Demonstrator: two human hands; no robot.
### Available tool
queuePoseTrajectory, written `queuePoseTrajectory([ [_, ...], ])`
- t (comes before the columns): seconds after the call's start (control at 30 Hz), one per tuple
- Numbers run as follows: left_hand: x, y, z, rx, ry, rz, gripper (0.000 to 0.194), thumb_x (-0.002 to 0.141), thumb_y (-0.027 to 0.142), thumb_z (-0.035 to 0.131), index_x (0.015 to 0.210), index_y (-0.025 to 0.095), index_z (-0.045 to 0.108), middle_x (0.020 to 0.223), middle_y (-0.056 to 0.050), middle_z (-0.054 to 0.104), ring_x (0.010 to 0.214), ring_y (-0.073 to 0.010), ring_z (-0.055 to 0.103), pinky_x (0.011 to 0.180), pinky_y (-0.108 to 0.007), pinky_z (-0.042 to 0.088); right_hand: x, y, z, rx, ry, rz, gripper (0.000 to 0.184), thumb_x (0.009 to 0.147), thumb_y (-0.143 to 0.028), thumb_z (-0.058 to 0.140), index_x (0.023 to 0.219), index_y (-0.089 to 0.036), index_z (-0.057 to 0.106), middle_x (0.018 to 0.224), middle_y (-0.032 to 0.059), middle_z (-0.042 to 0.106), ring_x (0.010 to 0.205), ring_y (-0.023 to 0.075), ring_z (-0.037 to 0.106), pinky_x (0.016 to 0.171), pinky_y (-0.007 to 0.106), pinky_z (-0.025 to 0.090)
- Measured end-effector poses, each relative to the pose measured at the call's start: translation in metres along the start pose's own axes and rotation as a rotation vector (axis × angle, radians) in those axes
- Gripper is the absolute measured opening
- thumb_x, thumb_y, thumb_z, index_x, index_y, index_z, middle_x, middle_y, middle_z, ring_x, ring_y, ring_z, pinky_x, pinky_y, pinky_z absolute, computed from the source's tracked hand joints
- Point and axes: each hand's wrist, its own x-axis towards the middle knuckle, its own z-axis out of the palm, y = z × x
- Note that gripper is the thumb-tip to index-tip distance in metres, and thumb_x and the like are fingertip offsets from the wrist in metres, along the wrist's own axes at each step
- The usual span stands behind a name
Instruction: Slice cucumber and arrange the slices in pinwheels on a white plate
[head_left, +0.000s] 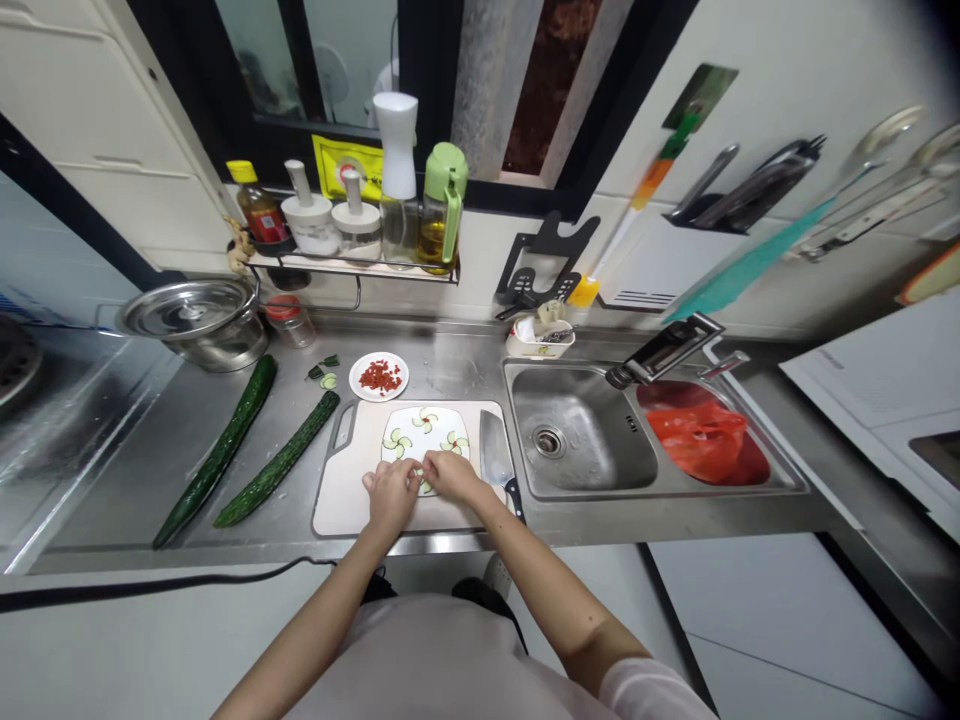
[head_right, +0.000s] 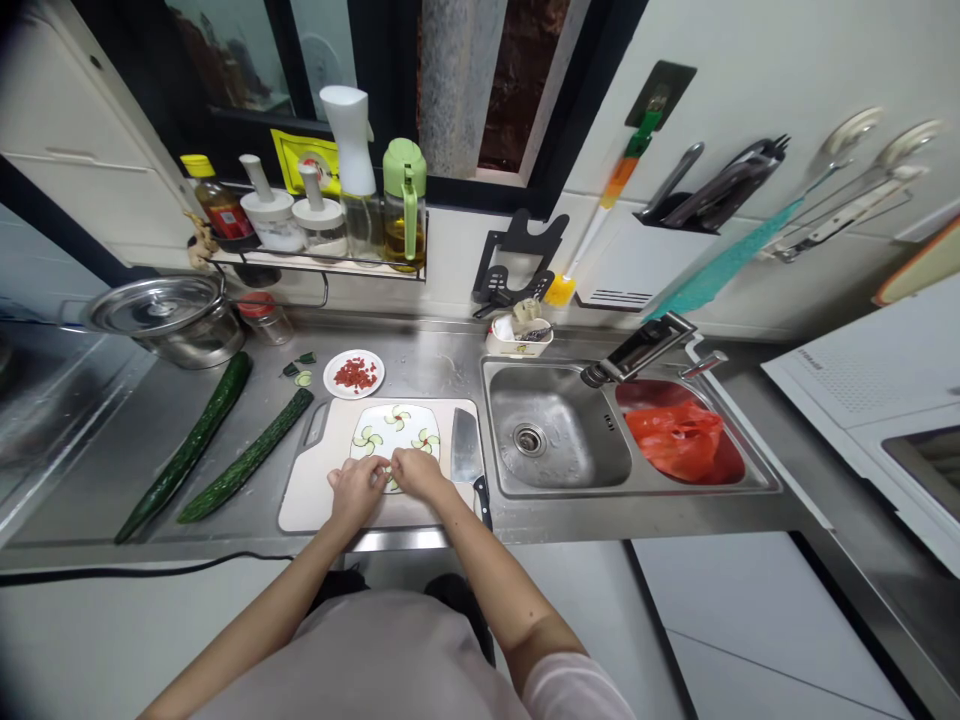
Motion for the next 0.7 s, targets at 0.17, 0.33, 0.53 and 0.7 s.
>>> queuePoseTrajectory([
  [0.17, 0.0035, 0.0012, -0.0011, 0.024, -0.018, -0.003, 0.021, 0.087, 0.028, 0.052, 0.099, 0.027, 0.069, 0.094, -0.005, 0.07, 0.097, -0.0255, 0.052, 0.082, -0.039, 0.027, -0.0001, -0.0001, -0.0015, 0.017, -0.022, 0.018, 0.011, 0.087, -0.024, 0.053, 0.087, -0.02, 0.062, 0.084, 0.0035, 0.066, 0.075, 0.0149, 0.054, 0.061, 0.023, 0.027],
  [0.33, 0.0059, 0.0053, -0.0028, 0.037, -0.05, -0.022, 0.021, 0.087, 0.029, 0.052, 0.099, 0.027, 0.068, 0.095, -0.004, 0.07, 0.099, -0.0249, 0.052, 0.082, -0.038, 0.026, -0.0006, 0.0009, -0.0031, 0.011, -0.062, 0.025, 0.014, 0.089, -0.026, 0.05, 0.087, -0.018, 0.063, 0.087, 0.0043, 0.067, 0.078, 0.0148, 0.055, 0.061, 0.023, 0.027],
  [0.53, 0.0053, 0.0051, -0.0004, 0.023, -0.031, -0.019, 0.021, 0.086, 0.027, 0.052, 0.099, 0.027, 0.069, 0.092, -0.004, 0.069, 0.099, -0.025, 0.052, 0.082, -0.038, 0.027, -0.0029, 0.0017, -0.0067, -0.002, -0.074, 0.048, 0.015, 0.086, -0.02, 0.049, 0.089, -0.019, 0.064, 0.09, 0.0042, 0.067, 0.08, 0.0153, 0.056, 0.062, 0.023, 0.028],
  [0.7, 0.0052, 0.0039, 0.0006, 0.031, -0.025, -0.015, 0.02, 0.086, 0.028, 0.054, 0.1, 0.028, 0.069, 0.092, -0.003, 0.069, 0.098, -0.0249, 0.053, 0.082, -0.038, 0.028, -0.0032, -0.0007, -0.0054, -0.043, -0.059, 0.065, 0.018, 0.087, -0.023, 0.049, 0.095, -0.02, 0.064, 0.093, 0.0058, 0.068, 0.082, 0.0167, 0.056, 0.062, 0.024, 0.028],
])
